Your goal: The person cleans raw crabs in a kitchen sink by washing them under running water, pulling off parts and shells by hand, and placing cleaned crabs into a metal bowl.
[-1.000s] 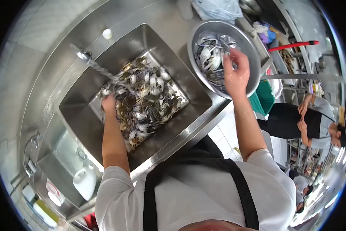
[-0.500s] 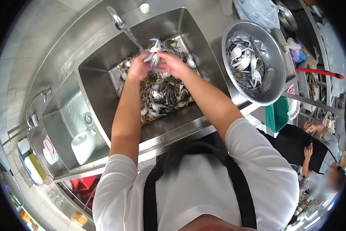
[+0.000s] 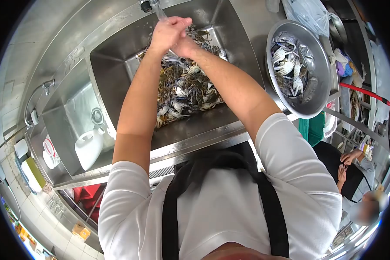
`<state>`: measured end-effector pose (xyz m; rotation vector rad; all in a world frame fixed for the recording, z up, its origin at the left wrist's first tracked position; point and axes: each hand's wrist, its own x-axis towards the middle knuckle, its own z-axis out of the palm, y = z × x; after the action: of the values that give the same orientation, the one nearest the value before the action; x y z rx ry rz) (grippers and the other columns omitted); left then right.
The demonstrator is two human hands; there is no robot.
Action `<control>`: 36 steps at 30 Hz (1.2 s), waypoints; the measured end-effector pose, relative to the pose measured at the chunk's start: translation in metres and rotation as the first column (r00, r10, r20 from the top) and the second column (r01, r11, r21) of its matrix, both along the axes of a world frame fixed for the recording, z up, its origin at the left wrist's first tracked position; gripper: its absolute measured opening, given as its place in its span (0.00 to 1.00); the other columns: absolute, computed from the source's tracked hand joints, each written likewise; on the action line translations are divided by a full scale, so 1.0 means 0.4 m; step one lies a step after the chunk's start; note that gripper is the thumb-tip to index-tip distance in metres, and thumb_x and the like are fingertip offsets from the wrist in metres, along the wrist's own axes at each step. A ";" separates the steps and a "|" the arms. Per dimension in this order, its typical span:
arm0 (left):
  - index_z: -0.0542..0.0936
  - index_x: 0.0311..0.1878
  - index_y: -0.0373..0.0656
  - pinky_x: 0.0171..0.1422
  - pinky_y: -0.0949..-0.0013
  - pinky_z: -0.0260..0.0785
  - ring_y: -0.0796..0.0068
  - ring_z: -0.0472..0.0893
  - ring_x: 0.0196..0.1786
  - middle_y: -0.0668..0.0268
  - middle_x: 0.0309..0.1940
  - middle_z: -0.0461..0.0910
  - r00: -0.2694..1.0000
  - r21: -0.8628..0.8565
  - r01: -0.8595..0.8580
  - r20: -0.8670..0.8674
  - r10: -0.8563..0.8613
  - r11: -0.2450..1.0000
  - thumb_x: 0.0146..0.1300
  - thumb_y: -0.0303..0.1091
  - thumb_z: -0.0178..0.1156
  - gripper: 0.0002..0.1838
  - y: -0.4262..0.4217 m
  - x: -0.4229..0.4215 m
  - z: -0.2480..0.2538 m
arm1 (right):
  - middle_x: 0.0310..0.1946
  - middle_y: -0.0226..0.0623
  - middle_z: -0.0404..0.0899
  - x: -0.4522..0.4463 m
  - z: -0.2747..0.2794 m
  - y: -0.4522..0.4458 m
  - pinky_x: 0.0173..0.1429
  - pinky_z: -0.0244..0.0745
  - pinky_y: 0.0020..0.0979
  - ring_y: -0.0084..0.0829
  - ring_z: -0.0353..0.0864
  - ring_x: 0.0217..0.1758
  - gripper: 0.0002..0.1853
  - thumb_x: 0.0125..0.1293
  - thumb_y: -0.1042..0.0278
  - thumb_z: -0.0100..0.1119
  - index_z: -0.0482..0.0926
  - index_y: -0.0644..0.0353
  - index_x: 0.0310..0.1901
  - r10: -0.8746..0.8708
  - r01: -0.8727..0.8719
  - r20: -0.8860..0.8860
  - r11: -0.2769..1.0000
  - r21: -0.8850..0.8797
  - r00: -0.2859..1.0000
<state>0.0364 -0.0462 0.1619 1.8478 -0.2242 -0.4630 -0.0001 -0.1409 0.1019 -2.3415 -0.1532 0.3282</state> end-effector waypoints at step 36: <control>0.76 0.52 0.33 0.55 0.61 0.77 0.60 0.85 0.47 0.55 0.45 0.83 0.790 -0.558 -0.295 -0.599 -0.130 0.776 0.61 0.24 0.59 0.15 0.029 -0.044 -0.173 | 0.32 0.42 0.86 -0.170 -0.007 -0.266 0.42 0.76 0.33 0.31 0.83 0.34 0.12 0.60 0.70 0.65 0.83 0.68 0.43 -0.773 0.764 -0.092 0.588 0.267 0.627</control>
<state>0.0189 -0.0346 0.0925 0.9608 0.1508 -0.7897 -0.0681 -0.2474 0.0991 -1.8948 0.7601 -0.1734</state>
